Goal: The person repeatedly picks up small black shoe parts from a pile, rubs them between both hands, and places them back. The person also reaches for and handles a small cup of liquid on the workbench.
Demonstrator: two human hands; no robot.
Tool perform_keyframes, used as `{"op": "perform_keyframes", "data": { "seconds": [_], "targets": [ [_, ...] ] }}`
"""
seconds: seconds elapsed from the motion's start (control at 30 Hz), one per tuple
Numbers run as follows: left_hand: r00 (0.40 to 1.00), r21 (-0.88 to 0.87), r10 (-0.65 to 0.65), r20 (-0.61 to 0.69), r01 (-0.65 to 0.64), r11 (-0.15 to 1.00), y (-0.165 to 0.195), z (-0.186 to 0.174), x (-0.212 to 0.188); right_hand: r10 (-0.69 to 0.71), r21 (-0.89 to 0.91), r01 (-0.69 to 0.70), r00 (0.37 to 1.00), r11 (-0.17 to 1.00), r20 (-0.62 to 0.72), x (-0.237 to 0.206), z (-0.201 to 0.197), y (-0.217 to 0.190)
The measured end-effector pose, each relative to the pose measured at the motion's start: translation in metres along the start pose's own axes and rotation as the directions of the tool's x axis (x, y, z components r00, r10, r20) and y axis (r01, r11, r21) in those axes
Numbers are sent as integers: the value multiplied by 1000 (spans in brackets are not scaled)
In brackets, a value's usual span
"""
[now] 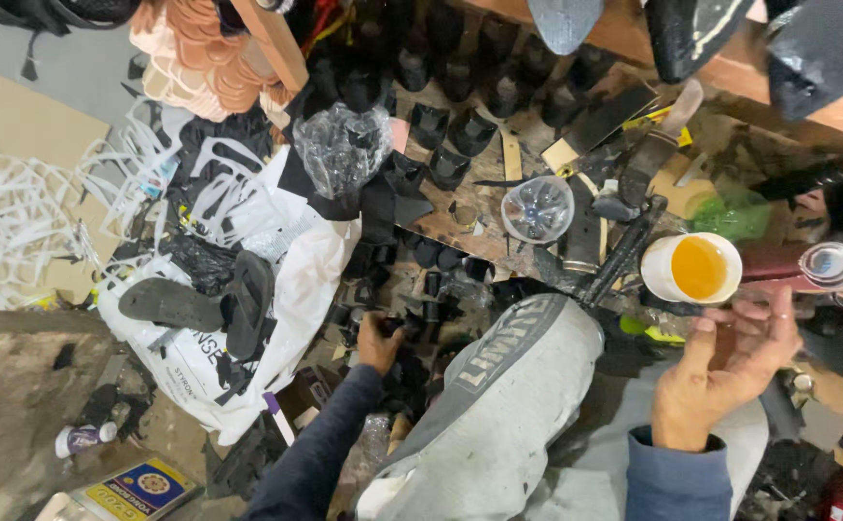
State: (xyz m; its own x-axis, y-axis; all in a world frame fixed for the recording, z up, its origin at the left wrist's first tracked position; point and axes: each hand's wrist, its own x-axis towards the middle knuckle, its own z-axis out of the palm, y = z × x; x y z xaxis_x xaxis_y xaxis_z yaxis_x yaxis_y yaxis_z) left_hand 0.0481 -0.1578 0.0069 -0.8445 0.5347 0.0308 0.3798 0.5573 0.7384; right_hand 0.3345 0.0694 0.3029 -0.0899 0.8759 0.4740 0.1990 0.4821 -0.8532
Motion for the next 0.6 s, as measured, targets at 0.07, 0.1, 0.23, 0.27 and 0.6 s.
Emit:
{"op": "perform_keyframes", "data": {
  "seconds": [0.07, 0.1, 0.23, 0.27, 0.6],
  "targets": [
    [945, -448, -288, 155, 327, 832, 12, -27, -15, -52, -28, 52, 999, 998, 5, -2, -3, 7],
    [884, -608, -380, 272, 464, 644, 20, -41, -19, -58, -45, 58, 998, 997, 3, -2, -4, 10],
    [769, -811, -261, 584, 562, -160, 68, -100, -12, -2, -69, 0, 1000, 998, -17, -2, -7, 13],
    [798, -830, -227, 558, 539, -146, 84, -113, -11, -14, -83, 13, 1000, 996, -9, -2, -7, 13],
    [929, -916, 109, 352, 319, 243, 217, -180, -19, -135, -580, 225, 971, 783, 196, 33, -19, 36]
  ]
}}
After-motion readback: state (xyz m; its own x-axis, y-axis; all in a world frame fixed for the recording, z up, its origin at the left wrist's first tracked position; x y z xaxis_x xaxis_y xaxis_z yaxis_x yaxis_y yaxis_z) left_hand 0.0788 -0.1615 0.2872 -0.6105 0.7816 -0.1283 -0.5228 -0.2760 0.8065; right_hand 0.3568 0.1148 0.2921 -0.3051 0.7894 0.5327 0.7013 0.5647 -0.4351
